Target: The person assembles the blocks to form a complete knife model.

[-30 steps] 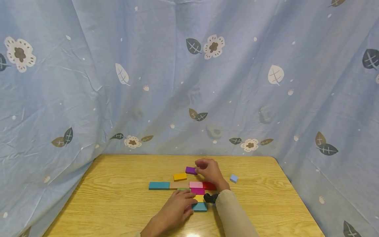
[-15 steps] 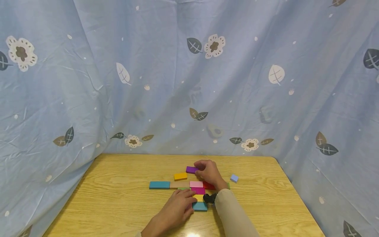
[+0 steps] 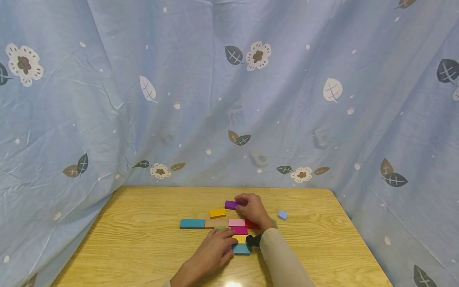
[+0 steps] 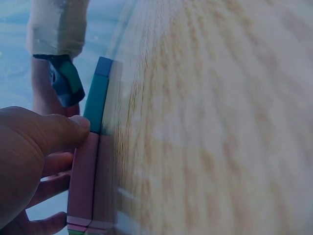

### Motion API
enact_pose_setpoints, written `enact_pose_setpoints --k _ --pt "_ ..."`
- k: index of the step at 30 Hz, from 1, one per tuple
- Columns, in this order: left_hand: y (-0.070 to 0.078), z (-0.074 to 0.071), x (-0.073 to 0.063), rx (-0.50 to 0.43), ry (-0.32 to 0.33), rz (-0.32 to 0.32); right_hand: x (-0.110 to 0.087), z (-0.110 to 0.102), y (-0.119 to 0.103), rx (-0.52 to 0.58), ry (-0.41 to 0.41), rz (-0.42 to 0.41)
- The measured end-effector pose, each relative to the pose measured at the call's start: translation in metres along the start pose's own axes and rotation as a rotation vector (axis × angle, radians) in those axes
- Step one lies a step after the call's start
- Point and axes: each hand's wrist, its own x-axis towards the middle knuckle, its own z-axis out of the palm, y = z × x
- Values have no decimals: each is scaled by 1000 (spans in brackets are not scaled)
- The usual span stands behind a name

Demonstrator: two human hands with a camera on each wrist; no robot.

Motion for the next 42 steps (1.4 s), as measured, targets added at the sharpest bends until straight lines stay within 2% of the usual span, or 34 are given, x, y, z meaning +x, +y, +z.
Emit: enact_pose_setpoints --k 5,9,15,22,29,35,42 --pt "2 1 0 14 -9 -2 -6 -9 -5 -5 59 7" --pt "3 0 1 -4 -43 -20 -21 -22 -11 33 111 7" --pt "3 -1 -1 -31 -63 -40 -63 -43 -14 105 198 14" --pt "1 -1 -2 -61 -28 -31 -117 -65 -12 72 300 75" --pt "1 0 -4 -62 0 -13 -153 -86 -7 99 349 108" --pt "2 0 -3 -82 -19 -27 -167 -100 -8 70 364 94" --pt "3 2 -2 -93 -44 -45 -166 -103 -7 88 341 17"
